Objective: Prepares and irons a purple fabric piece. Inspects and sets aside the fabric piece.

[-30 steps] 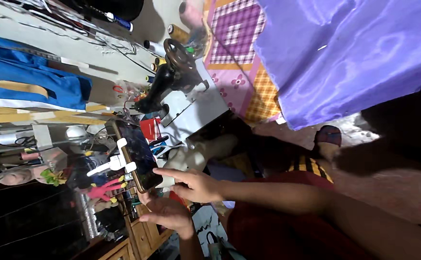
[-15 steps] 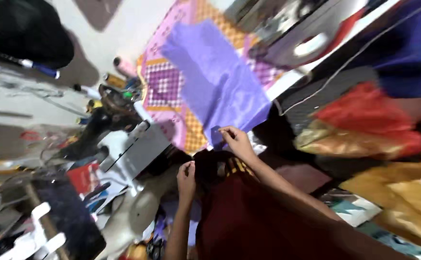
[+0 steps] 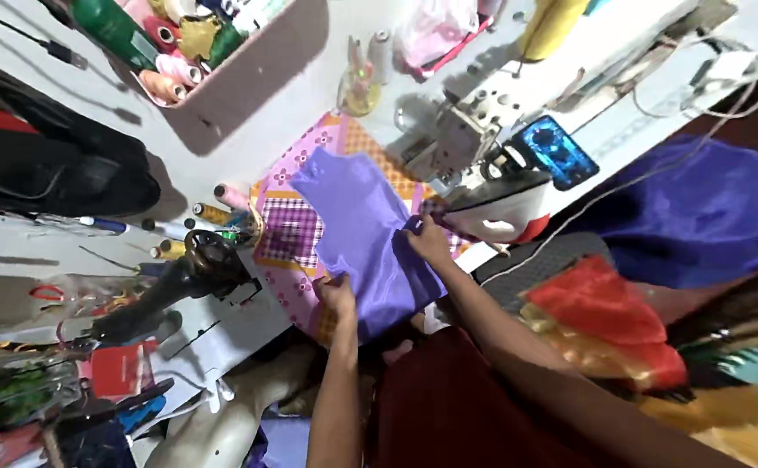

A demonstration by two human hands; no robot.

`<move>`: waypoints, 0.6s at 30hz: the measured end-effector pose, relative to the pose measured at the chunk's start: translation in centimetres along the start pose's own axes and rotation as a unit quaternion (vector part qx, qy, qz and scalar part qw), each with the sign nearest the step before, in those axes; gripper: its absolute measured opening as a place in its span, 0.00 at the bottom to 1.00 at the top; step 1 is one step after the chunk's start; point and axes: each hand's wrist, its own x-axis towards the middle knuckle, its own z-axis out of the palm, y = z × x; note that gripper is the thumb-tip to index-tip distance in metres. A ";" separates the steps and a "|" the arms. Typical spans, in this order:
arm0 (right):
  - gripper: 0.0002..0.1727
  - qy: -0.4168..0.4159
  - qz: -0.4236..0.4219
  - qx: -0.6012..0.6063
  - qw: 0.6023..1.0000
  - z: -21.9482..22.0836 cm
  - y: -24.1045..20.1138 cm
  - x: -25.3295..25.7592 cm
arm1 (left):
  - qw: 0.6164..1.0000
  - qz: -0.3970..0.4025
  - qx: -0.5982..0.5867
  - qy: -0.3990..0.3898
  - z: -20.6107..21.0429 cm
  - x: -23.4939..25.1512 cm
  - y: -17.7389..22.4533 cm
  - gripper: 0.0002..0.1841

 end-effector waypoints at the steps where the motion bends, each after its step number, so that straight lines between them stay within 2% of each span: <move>1: 0.36 -0.018 0.014 -0.010 1.000 -0.1 0.0 0.1 | 1.000 -0.003 0.023 -0.004 -0.1 0.1 0.1 0.28; 4: 0.35 -0.049 0.031 -0.042 0.997 -0.7 -0.3 0.1 | 0.994 0.011 0.102 -0.042 -0.4 0.2 0.7 0.19; 7: 0.25 -0.070 0.019 -0.041 0.996 -0.8 -0.5 -0.1 | 0.992 0.013 0.118 -0.041 -0.7 -0.6 1.1 0.20; 9: 0.22 -0.075 -0.006 -0.009 0.997 -1.0 -0.5 -0.5 | 0.996 0.021 0.089 -0.003 -0.8 -1.2 1.0 0.23; 12: 0.19 -0.071 -0.036 0.036 0.996 -1.5 -0.2 -1.1 | 0.996 0.008 0.090 0.027 -0.7 -1.6 0.7 0.35; 15: 0.22 -0.011 -0.017 0.000 1.000 -0.7 0.0 -1.6 | 0.989 -0.017 0.148 0.007 -0.4 -1.6 0.6 0.39; 18: 0.35 -0.005 0.036 0.000 0.999 0.1 -0.2 -2.3 | 0.991 -0.070 0.105 -0.032 -0.4 -2.5 0.7 0.34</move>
